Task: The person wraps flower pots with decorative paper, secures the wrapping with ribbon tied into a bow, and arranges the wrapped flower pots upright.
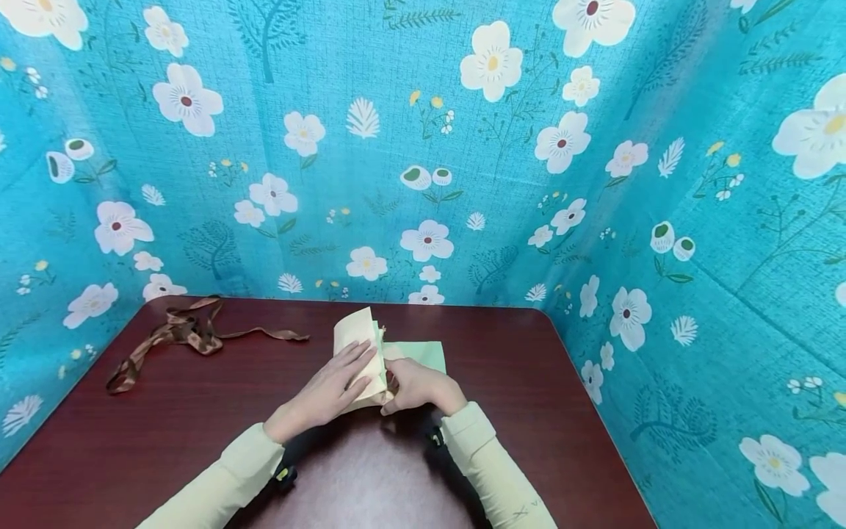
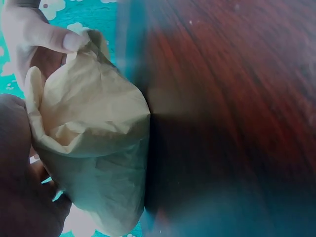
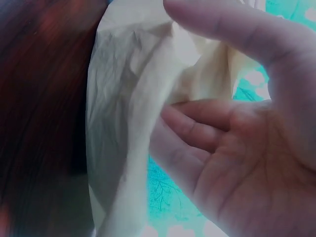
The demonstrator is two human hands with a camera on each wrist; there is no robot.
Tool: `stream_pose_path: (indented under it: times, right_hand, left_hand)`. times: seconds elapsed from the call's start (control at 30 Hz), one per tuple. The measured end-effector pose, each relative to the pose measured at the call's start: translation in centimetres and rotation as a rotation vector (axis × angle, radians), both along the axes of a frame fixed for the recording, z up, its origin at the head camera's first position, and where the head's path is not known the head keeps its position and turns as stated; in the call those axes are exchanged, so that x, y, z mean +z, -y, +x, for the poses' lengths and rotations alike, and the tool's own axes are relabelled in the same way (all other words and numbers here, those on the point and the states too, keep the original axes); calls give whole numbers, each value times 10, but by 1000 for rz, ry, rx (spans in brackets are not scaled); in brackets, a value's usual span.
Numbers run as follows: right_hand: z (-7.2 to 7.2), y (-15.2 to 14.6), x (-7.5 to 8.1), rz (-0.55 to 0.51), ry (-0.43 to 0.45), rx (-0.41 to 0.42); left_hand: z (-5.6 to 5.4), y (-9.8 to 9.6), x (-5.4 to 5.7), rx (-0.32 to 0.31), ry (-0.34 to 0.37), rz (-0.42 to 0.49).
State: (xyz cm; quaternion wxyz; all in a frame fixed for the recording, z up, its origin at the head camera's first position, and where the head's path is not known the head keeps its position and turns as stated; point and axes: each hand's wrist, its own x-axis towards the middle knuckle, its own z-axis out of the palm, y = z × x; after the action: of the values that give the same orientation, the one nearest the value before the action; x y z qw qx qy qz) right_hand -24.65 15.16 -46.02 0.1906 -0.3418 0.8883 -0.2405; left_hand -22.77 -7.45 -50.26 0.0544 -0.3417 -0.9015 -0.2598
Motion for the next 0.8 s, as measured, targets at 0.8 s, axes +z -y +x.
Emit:
stream_pose_path:
  times: [0.8]
  right_hand:
    - [-37, -22, 4, 337, 33, -423]
  left_hand:
    - [4, -4, 3, 1, -113, -11]
